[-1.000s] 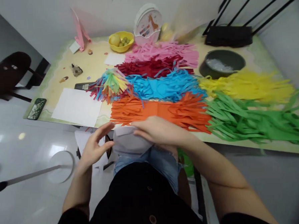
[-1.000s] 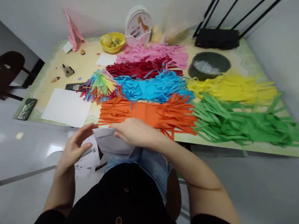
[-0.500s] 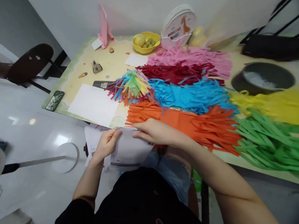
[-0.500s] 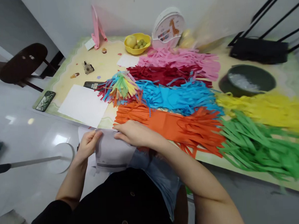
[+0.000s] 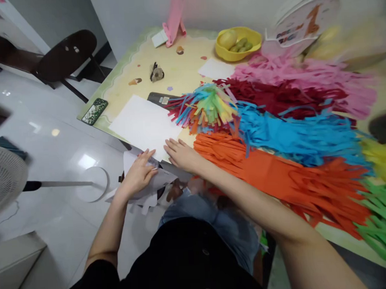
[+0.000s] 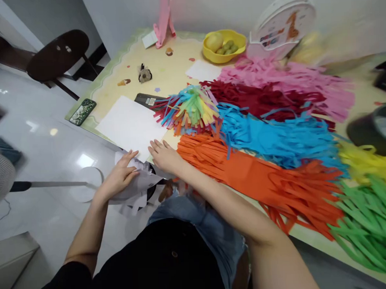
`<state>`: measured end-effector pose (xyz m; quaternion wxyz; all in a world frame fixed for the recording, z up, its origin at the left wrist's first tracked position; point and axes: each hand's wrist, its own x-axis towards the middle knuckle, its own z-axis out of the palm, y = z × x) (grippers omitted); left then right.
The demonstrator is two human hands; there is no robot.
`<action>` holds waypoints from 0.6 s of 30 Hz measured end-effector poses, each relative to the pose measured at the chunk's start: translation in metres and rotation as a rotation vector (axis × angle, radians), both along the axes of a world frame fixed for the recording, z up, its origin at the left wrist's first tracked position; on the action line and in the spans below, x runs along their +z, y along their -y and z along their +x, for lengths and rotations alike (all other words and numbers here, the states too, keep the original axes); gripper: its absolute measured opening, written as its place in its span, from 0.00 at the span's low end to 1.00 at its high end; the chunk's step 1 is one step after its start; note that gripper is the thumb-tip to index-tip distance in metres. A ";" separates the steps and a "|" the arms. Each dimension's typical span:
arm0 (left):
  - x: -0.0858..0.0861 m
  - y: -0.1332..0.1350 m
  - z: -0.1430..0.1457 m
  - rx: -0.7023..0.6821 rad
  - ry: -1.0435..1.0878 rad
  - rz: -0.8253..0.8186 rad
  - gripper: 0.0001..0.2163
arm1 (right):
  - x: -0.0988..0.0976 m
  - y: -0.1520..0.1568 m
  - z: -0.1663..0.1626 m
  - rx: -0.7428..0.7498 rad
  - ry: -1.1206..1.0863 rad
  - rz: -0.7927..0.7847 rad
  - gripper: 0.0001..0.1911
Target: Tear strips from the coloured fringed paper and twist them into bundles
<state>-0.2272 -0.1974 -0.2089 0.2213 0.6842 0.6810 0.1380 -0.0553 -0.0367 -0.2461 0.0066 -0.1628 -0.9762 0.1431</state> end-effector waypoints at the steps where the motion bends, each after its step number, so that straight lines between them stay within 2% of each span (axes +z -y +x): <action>1: -0.009 -0.004 -0.002 -0.021 -0.057 -0.009 0.17 | -0.005 0.008 0.001 0.015 0.000 0.018 0.26; 4: -0.028 -0.008 -0.005 -0.078 -0.180 -0.058 0.16 | -0.008 0.027 0.009 0.034 -0.011 0.046 0.25; 6: -0.033 -0.006 -0.006 -0.101 -0.215 -0.057 0.15 | -0.007 0.029 0.013 0.040 -0.016 0.031 0.24; 10: -0.030 -0.003 -0.009 -0.117 -0.201 -0.040 0.13 | -0.010 0.005 0.007 0.012 -0.054 -0.055 0.22; 14: -0.026 -0.006 -0.012 -0.126 -0.173 -0.058 0.13 | -0.015 -0.024 -0.003 -0.090 -0.080 -0.035 0.22; 18: -0.024 -0.009 -0.011 -0.138 -0.157 -0.082 0.13 | -0.015 -0.025 -0.005 -0.160 -0.047 -0.019 0.23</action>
